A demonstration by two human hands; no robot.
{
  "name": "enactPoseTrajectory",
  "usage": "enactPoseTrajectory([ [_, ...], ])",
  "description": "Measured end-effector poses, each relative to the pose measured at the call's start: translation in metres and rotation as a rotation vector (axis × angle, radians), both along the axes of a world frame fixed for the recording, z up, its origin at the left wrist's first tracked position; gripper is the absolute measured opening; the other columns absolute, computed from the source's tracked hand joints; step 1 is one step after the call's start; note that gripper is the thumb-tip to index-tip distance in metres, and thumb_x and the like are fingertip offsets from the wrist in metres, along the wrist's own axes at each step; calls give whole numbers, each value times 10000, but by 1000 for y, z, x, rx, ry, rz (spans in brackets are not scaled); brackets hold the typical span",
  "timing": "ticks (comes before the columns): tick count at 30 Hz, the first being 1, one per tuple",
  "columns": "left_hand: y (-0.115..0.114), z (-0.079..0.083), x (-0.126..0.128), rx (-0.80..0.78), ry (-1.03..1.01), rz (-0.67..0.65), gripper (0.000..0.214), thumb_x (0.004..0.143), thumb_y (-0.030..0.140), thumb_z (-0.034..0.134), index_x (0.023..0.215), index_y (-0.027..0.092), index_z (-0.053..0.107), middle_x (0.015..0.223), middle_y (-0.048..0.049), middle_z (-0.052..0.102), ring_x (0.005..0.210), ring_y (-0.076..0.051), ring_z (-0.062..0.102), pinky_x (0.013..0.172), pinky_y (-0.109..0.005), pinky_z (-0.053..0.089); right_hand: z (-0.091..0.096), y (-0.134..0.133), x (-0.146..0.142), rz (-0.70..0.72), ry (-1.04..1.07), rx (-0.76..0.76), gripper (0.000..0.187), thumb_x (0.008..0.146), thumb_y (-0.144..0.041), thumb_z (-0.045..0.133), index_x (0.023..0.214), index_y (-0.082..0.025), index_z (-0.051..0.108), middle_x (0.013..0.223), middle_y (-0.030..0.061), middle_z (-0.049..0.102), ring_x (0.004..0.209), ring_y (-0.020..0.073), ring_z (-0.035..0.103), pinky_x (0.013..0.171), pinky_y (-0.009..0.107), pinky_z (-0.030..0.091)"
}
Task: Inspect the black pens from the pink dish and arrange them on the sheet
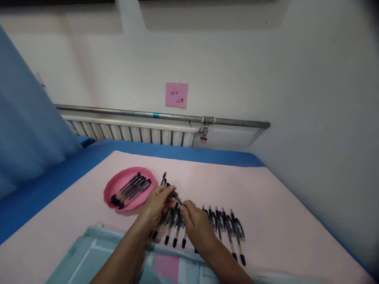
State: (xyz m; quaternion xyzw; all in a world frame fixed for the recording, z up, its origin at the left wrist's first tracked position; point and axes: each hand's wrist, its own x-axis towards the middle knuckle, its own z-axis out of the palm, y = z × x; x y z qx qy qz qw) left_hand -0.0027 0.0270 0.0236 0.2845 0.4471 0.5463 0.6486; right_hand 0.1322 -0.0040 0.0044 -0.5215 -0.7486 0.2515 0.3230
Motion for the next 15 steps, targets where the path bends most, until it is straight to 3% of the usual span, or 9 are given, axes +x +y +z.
enactPoseTrajectory([
  [8, -1, -8, 7, 4, 16, 18, 191, 699, 286, 640, 775, 114, 606, 518, 23, 548, 426, -54, 505, 459, -166, 439, 2, -4, 0, -35, -148, 57, 303, 907, -314, 277, 1003, -184, 535, 698, 50, 643, 618, 178, 602, 530, 238, 318],
  [15, -4, -9, 15, 44, 36, 31, 255, 680, 349, 639, 787, 120, 600, 568, 7, 560, 443, -59, 489, 466, -186, 419, 1, -3, -3, -52, -139, 63, 299, 906, -311, 270, 954, -175, 532, 735, 67, 652, 634, 177, 608, 554, 237, 335],
])
